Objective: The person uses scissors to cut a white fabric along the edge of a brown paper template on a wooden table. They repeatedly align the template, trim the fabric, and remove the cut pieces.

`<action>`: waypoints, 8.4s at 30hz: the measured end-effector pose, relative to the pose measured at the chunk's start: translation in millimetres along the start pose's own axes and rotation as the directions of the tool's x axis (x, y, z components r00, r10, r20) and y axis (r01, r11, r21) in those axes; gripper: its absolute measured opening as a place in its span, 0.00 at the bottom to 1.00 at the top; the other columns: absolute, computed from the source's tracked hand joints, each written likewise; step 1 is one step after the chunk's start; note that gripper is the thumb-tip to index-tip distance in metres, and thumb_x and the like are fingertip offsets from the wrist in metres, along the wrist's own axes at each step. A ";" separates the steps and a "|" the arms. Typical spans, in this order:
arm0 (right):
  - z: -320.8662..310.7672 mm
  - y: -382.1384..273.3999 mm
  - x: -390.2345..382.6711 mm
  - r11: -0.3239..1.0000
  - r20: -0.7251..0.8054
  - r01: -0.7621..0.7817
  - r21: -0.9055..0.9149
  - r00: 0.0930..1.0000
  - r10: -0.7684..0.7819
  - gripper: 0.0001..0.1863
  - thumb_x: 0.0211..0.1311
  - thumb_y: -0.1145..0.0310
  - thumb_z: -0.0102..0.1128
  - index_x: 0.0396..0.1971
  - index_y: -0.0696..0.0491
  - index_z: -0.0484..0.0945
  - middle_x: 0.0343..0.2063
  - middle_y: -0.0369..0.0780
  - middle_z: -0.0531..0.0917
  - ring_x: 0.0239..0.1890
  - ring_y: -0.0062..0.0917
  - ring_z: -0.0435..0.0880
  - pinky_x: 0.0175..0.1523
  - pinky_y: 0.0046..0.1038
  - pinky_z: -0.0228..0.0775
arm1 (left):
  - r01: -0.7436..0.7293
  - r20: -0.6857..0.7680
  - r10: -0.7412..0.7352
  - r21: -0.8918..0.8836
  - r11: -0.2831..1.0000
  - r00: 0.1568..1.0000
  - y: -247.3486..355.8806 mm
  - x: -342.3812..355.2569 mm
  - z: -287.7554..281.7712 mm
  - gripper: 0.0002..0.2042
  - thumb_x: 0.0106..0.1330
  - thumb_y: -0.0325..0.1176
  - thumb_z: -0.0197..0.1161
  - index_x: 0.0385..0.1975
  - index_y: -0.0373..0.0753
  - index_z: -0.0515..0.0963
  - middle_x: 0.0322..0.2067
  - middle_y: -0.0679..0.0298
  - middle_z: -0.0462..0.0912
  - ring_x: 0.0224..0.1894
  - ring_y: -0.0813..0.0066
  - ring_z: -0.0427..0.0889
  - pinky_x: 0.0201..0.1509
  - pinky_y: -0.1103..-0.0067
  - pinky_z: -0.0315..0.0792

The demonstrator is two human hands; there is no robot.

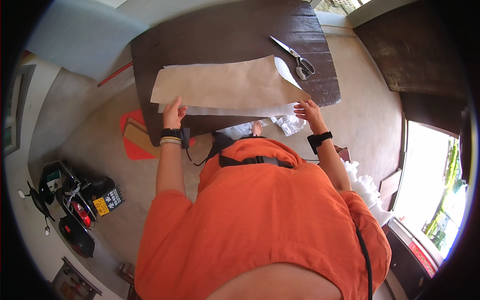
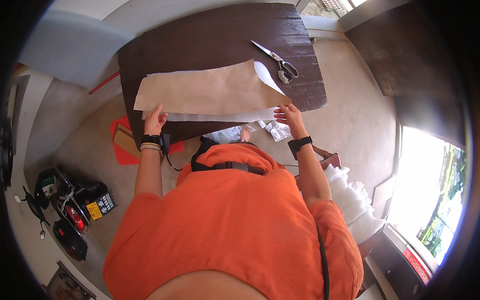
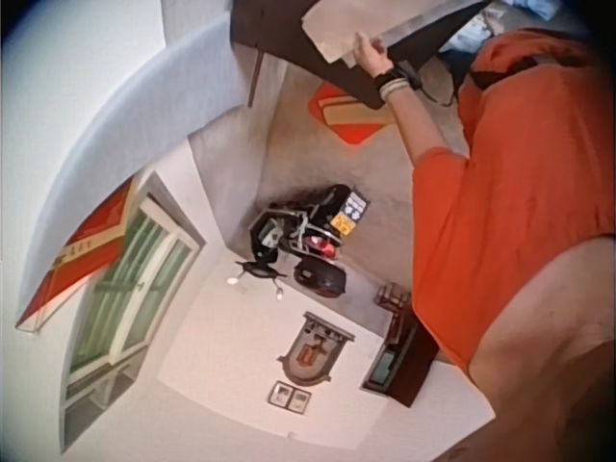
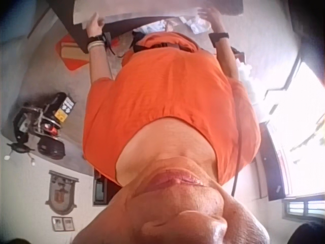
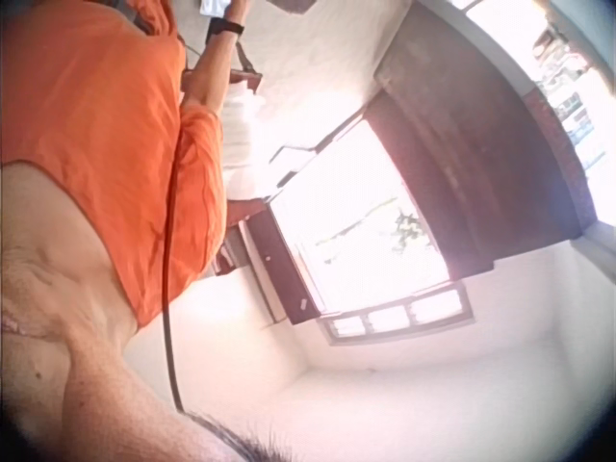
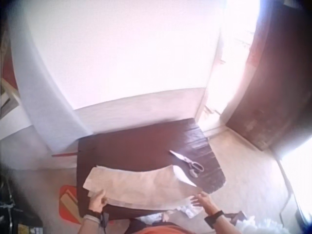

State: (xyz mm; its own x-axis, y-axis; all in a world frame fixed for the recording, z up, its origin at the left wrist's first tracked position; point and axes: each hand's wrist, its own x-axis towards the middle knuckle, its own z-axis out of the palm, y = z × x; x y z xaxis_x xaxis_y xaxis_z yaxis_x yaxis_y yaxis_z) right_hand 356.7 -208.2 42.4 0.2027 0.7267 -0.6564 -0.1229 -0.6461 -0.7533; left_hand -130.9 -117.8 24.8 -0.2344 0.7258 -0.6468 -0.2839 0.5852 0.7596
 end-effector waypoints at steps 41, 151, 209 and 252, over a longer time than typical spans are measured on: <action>37.5 20.3 42.4 0.991 0.147 -0.030 -0.131 0.988 0.049 0.13 0.65 0.65 0.52 0.45 0.55 0.75 0.37 0.36 0.81 0.32 0.19 0.83 0.33 0.21 0.77 | 0.208 0.091 -0.197 -0.129 0.970 0.976 -27.7 17.3 0.4 0.11 0.64 0.43 0.64 0.40 0.46 0.75 0.41 0.70 0.78 0.52 0.74 0.76 0.56 0.68 0.63; 37.5 53.7 -19.8 0.966 0.399 0.093 -0.240 0.917 0.011 0.34 0.54 0.54 0.70 0.57 0.53 0.67 0.30 0.33 0.75 0.32 0.14 0.71 0.36 0.18 0.62 | -0.624 0.306 0.610 0.661 0.417 0.731 -60.8 -62.6 127.6 0.26 0.54 0.36 0.69 0.52 0.40 0.69 0.48 0.60 0.74 0.47 0.65 0.73 0.48 0.64 0.67; 160.5 31.1 -9.0 0.988 0.102 0.010 0.153 0.994 -0.026 0.35 0.59 0.65 0.67 0.63 0.55 0.60 0.26 0.33 0.77 0.26 0.14 0.71 0.31 0.18 0.63 | -0.687 0.772 0.136 0.619 -0.380 0.620 -33.1 15.4 206.2 0.50 0.50 0.45 0.72 0.70 0.44 0.46 0.72 0.58 0.41 0.73 0.55 0.41 0.68 0.43 0.43; 35.8 -29.5 38.1 0.778 -0.149 0.290 -0.557 0.887 -0.437 0.39 0.48 0.60 0.74 0.62 0.47 0.66 0.16 0.31 0.70 0.20 0.18 0.70 0.27 0.25 0.63 | -0.715 0.751 0.089 0.653 -0.250 0.655 -27.9 13.1 205.9 0.56 0.43 0.52 0.73 0.70 0.44 0.46 0.72 0.59 0.36 0.74 0.55 0.34 0.69 0.44 0.37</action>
State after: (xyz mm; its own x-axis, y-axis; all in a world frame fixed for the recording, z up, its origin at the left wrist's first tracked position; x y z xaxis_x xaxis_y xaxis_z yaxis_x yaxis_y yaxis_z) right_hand 333.3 -153.0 38.2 0.3780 0.8922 -0.2472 0.5041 -0.4223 -0.7534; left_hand 65.4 -50.1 9.3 0.5190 0.7989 -0.3039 0.8458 -0.4287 0.3176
